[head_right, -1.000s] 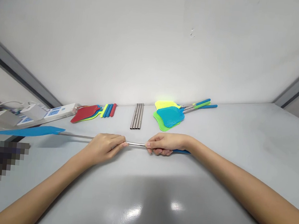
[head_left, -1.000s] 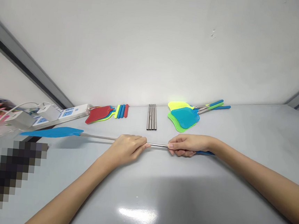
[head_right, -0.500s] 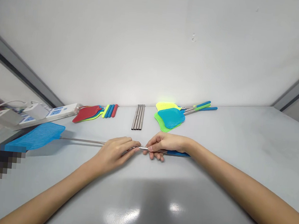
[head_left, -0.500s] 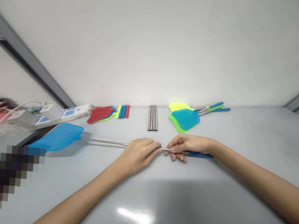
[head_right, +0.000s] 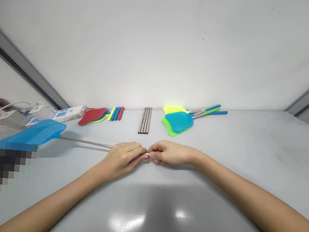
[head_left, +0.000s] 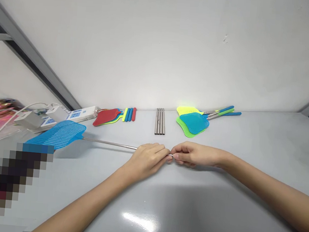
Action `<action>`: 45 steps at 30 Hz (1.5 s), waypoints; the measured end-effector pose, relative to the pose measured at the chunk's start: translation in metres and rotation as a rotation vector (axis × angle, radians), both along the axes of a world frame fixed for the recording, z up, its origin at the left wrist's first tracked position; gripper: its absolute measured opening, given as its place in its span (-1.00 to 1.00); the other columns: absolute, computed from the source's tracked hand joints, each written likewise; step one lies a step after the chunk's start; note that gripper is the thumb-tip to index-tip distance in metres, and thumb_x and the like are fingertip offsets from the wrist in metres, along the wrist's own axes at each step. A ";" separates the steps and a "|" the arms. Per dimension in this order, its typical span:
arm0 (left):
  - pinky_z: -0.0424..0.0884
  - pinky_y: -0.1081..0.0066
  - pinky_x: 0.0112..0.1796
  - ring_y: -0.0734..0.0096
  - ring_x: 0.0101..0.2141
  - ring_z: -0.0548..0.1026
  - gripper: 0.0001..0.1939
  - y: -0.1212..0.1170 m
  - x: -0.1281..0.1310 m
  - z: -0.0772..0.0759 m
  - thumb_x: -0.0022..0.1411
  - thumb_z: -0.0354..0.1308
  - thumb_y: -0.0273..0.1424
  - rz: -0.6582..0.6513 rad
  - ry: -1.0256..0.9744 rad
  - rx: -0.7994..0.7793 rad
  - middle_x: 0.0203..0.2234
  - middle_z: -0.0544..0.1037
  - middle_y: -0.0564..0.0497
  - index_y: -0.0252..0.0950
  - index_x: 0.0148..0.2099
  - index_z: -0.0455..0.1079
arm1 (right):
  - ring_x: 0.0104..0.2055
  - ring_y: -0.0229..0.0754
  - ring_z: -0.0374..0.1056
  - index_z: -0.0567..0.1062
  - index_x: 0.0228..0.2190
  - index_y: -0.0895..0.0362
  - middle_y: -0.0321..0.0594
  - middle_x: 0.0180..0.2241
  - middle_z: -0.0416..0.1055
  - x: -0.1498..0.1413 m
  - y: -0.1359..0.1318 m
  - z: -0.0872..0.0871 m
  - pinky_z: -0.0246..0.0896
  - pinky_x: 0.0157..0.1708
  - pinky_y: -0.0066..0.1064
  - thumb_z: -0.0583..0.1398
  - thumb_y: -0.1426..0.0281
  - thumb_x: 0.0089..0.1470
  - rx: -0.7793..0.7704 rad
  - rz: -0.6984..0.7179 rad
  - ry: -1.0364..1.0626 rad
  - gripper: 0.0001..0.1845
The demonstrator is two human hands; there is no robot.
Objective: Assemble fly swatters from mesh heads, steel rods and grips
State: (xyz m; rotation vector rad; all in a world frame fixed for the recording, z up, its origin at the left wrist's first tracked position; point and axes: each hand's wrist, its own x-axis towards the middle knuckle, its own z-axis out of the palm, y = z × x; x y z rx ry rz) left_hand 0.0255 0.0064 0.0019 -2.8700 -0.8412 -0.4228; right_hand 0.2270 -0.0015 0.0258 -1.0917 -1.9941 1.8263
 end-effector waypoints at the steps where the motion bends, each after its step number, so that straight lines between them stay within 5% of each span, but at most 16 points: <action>1: 0.11 0.46 -0.53 0.51 -0.53 0.31 -0.68 0.000 0.000 0.000 0.32 -0.21 -0.28 0.003 -0.008 0.025 -0.56 0.38 0.08 -0.28 -0.38 0.27 | -0.63 -0.43 -0.08 0.25 -0.54 0.17 -0.43 -0.61 0.04 0.001 0.000 0.001 -0.14 -0.64 -0.54 0.01 0.36 0.12 0.026 0.024 0.011 -0.76; 8: 0.09 0.47 -0.57 0.56 -0.61 0.31 -0.65 0.006 -0.001 0.001 0.31 -0.19 -0.29 -0.041 0.004 0.248 -0.64 0.37 0.12 -0.28 -0.43 0.28 | -0.64 -0.43 -0.12 0.27 -0.54 0.17 -0.44 -0.63 -0.03 0.002 0.002 -0.001 -0.18 -0.66 -0.52 0.02 0.26 0.11 0.033 0.050 0.067 -0.71; 19: 0.04 0.47 -0.62 0.56 -0.69 0.21 -0.61 0.030 -0.006 0.006 0.26 -0.07 -0.26 -0.202 -0.049 0.594 -0.76 0.23 0.15 -0.29 -0.58 0.18 | -0.66 -0.45 -0.24 0.17 -0.52 0.14 -0.45 -0.60 -0.08 0.000 0.006 -0.006 -0.29 -0.74 -0.61 -0.02 0.20 0.14 -0.236 -0.009 0.099 -0.68; 45: 0.06 0.48 -0.60 0.57 -0.69 0.22 -0.65 0.042 -0.030 0.009 0.27 -0.06 -0.31 -0.166 -0.054 0.606 -0.75 0.24 0.16 -0.29 -0.56 0.18 | -0.65 -0.44 -0.20 0.14 -0.55 0.14 -0.44 -0.60 -0.09 0.012 0.012 -0.005 -0.22 -0.72 -0.60 -0.03 0.22 0.16 -0.112 0.055 0.055 -0.67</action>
